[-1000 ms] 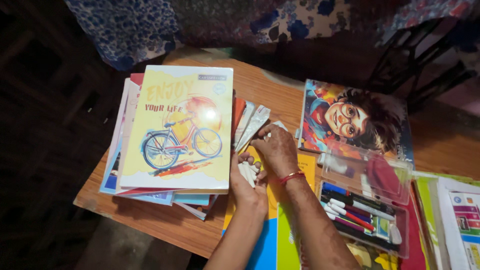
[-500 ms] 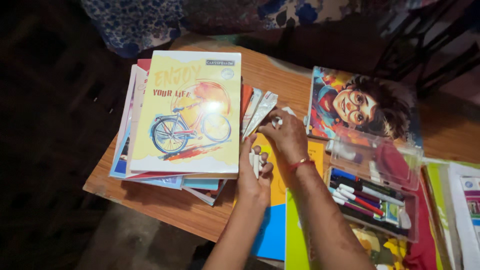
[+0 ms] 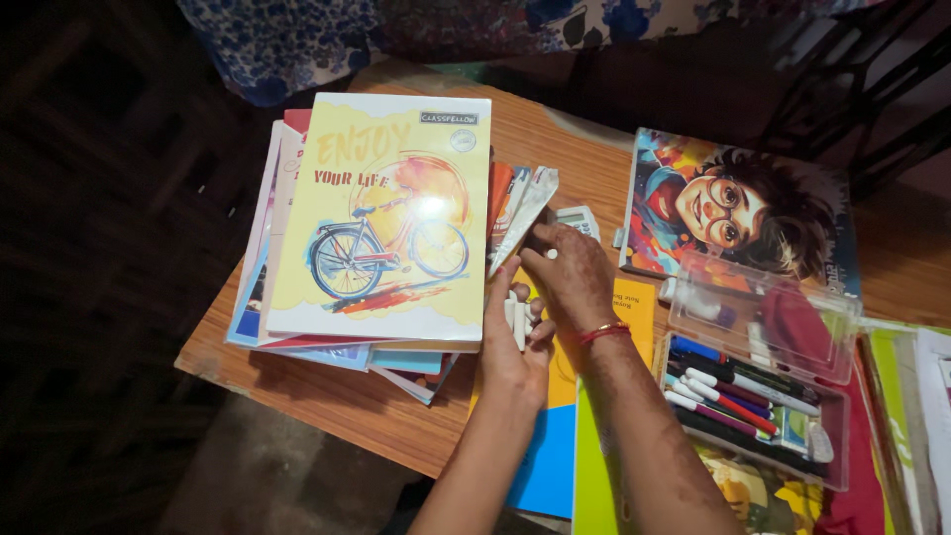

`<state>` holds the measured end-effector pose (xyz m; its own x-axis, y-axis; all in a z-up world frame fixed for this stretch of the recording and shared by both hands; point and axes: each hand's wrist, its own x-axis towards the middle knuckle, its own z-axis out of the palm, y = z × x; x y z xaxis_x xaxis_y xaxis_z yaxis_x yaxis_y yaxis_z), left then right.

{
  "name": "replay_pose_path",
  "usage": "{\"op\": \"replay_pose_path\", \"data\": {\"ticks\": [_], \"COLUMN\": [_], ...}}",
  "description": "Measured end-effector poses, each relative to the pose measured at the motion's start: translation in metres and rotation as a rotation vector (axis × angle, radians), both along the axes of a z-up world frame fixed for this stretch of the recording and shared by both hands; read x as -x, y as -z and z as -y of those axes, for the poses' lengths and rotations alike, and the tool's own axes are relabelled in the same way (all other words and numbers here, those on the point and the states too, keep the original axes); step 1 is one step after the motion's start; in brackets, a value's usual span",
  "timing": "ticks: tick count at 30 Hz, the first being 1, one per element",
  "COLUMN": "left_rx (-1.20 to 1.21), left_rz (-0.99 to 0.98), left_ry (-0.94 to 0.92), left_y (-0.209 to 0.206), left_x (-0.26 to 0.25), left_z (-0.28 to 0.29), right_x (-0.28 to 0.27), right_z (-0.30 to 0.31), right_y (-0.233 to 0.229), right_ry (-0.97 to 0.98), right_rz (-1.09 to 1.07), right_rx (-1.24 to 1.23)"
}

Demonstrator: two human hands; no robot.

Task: The person sorts markers, pens, and white sticks from a desk and places them into a clear plastic pencil case. They arrange the items to fit inside the case before closing the lid.

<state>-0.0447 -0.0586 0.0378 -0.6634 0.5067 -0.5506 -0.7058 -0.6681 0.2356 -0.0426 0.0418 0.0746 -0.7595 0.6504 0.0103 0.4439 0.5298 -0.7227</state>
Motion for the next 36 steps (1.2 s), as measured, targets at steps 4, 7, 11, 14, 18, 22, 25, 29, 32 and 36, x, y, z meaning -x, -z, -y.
{"op": "replay_pose_path", "data": {"ticks": [4, 7, 11, 14, 18, 22, 25, 29, 32, 36], "left_rx": [-0.024, -0.021, -0.021, -0.014, -0.026, -0.018, -0.03, -0.037, -0.028, -0.009], "left_rz": [-0.019, -0.017, -0.017, -0.001, -0.001, 0.006, 0.004, 0.001, 0.013, 0.022], "left_ry": [-0.005, 0.01, 0.015, 0.019, 0.02, 0.044, 0.054, 0.059, 0.066, 0.079], "left_y": [0.002, 0.004, 0.004, 0.006, 0.012, 0.013, 0.014, 0.011, 0.006, 0.002], "left_x": [0.0, -0.001, 0.001, 0.001, 0.0, 0.0, -0.001, -0.001, 0.0, 0.0], "left_z": [0.003, 0.003, 0.002, 0.002, 0.002, 0.002, 0.002, 0.002, 0.002, 0.003], "right_x": [0.007, 0.008, 0.012, 0.008, 0.003, 0.013, -0.004, -0.025, -0.028, -0.035], "right_z": [0.0, -0.005, -0.006, -0.001, -0.02, -0.086, -0.109, -0.101, -0.089, -0.081], "right_y": [0.014, 0.026, 0.025, 0.016, 0.044, 0.094, 0.104, 0.085, 0.069, 0.062], "right_ry": [0.049, 0.008, -0.025, 0.094, 0.141, 0.255, 0.251, 0.193, 0.234, 0.19], "right_rz": [0.01, -0.083, -0.149, 0.013, -0.111, -0.391, -0.307, -0.167, -0.118, 0.063], "right_rx": [-0.042, -0.134, -0.227, 0.131, 0.277, 0.664, 0.68, -0.134, -0.316, -0.391]}}
